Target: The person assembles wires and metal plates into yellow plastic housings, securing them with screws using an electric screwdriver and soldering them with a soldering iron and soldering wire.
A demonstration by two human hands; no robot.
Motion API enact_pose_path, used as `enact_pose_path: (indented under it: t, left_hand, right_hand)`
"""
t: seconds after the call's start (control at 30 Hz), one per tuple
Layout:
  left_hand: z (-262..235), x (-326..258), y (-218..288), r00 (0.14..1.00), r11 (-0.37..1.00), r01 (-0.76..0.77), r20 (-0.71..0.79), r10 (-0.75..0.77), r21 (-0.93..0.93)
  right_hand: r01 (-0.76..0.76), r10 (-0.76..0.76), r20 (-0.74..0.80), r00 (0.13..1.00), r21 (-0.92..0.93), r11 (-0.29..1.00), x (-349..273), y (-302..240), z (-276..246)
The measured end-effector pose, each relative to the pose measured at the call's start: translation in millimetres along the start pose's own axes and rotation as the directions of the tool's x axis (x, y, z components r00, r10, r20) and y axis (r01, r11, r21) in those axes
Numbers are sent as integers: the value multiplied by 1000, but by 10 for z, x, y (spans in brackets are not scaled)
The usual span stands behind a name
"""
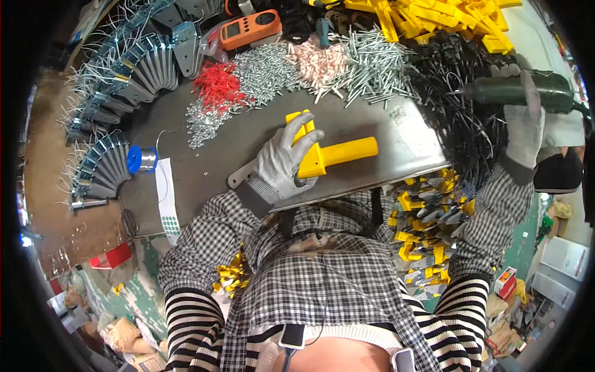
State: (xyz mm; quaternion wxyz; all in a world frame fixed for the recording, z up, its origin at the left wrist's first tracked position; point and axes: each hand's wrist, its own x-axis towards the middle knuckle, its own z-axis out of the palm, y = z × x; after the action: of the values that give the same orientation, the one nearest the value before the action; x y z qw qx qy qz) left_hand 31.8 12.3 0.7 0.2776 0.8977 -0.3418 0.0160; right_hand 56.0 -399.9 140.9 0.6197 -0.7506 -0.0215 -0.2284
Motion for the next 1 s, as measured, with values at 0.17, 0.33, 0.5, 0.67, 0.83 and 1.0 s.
enact_pose_path:
  t: [0.17, 0.33, 0.5, 0.67, 0.83, 1.0]
  left_hand:
    - [24, -68, -39, 1000, 1000, 3, -13, -3, 2]
    - [75, -44, -69, 998, 999, -30, -64, 29, -18]
    - [33, -68, -53, 999, 1000, -9, -47, 9, -1]
    - [37, -116, -73, 997, 1000, -3, -73, 4, 24]
    - [93, -105, -101, 996, 999, -17, -89, 20, 34]
    - [35, -125, -49, 999, 998, 35, -1, -35, 50]
  right_hand:
    - [-172, 319, -74, 945, 717, 675, -678, 87, 1317]
    - [-218, 504, -30, 863, 877, 427, -956, 452, 1793]
    - [-205, 525, -19, 851, 908, 366, -1018, 650, 1816]
    - [-224, 546, 4, 837, 914, 337, -1018, 564, 1912]
    - [-113, 565, -85, 821, 946, 305, -1015, 600, 1902]
    - [-171, 607, -56, 793, 935, 310, -1027, 750, 1902]
